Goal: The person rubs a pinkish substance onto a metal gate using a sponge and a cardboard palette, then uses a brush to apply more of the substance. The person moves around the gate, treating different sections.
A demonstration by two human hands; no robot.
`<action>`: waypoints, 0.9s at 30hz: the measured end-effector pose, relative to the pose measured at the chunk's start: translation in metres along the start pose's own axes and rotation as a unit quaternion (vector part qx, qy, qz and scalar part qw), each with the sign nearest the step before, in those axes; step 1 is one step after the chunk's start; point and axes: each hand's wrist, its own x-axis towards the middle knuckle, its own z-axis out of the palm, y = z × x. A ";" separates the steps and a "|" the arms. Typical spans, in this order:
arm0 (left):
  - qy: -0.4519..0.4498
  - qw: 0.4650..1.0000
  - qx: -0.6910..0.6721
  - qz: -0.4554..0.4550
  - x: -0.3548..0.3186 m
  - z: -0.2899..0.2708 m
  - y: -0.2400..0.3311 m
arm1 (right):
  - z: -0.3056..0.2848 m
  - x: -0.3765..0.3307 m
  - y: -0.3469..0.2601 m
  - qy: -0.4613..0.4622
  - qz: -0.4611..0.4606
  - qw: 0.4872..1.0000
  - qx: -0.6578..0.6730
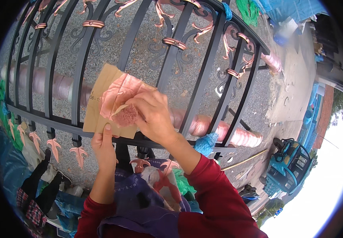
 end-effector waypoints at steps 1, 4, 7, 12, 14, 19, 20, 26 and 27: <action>0.008 1.000 -0.009 -0.006 0.001 -0.002 0.000 | -0.006 0.000 -0.001 -0.020 0.000 1.000 -0.016; 0.041 0.998 -0.017 -0.033 0.004 -0.011 0.009 | -0.025 -0.003 0.017 -0.003 0.037 0.999 0.014; 0.057 0.996 -0.068 0.000 0.017 -0.034 -0.004 | -0.055 -0.003 0.049 0.086 0.092 0.991 0.038; 0.079 0.991 -0.108 0.029 0.027 -0.073 -0.030 | -0.091 -0.005 0.106 0.223 0.210 0.948 0.090; 0.079 0.988 -0.129 0.024 0.029 -0.080 -0.041 | -0.095 -0.002 0.120 0.227 0.179 0.956 0.046; 0.074 0.982 -0.171 0.017 0.033 -0.076 -0.043 | -0.085 0.032 0.124 0.205 0.047 0.976 -0.051; 0.075 0.982 -0.173 0.016 0.033 -0.077 -0.045 | -0.084 0.038 0.126 0.196 0.029 0.977 -0.075; 0.088 0.981 -0.173 0.000 0.037 -0.084 -0.056 | -0.084 0.069 0.133 0.166 -0.035 0.970 -0.175; 0.092 0.981 -0.172 0.000 0.037 -0.084 -0.057 | -0.084 0.073 0.133 0.159 -0.044 0.968 -0.187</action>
